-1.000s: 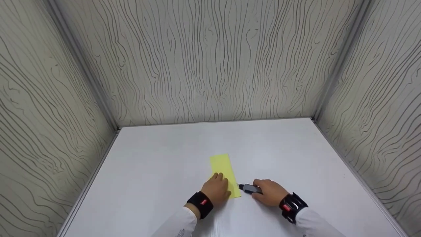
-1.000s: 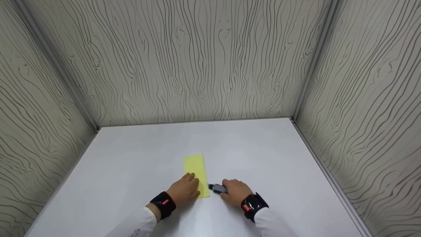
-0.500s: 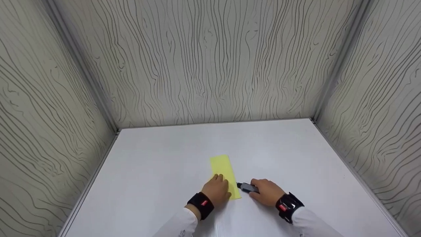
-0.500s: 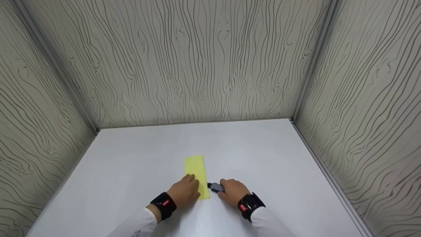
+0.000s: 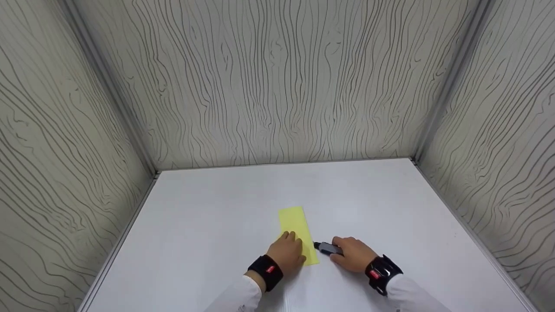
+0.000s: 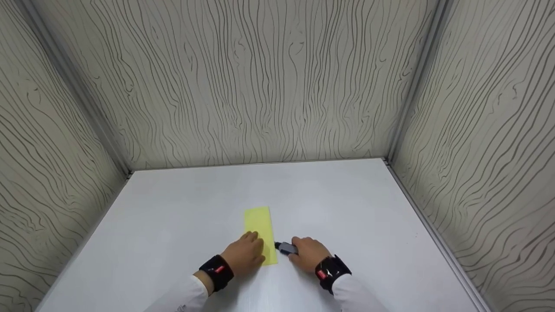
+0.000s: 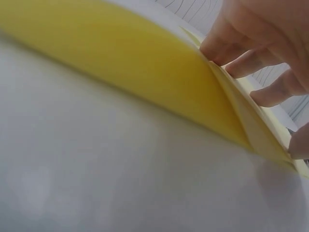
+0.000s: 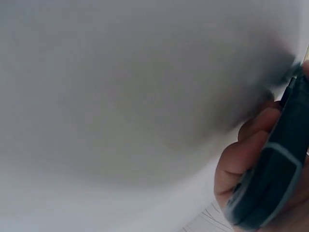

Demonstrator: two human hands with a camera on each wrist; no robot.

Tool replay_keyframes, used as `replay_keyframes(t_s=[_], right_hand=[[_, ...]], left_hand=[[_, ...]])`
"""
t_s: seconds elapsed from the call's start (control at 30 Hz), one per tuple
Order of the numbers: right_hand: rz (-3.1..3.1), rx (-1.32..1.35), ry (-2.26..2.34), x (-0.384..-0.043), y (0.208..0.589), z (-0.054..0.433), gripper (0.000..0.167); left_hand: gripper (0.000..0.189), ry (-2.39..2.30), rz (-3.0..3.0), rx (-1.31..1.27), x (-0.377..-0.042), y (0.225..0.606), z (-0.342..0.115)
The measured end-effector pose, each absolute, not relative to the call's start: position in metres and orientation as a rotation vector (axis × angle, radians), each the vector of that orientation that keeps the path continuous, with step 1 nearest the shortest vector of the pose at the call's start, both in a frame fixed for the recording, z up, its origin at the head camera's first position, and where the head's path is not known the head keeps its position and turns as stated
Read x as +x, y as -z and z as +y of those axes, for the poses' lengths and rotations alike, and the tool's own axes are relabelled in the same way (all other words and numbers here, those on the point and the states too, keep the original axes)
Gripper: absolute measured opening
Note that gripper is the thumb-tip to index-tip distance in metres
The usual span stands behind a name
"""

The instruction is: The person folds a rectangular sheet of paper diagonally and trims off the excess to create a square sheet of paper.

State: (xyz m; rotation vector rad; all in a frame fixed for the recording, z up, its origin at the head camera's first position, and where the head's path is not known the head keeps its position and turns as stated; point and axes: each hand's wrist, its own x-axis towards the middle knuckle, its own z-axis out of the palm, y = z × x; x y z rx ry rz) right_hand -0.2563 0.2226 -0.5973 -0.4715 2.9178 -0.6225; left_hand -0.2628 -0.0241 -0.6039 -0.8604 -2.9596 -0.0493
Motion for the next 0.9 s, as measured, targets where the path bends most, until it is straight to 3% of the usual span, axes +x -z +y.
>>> replay_keyframes(t_s=[0.9], right_hand=[[2.919,-0.436,0.622,-0.2625,0.5960,0.2215,0.015]], left_hand=[[0.033,0.081,-2.952,-0.862,-0.2636,0.6046,-0.0236]])
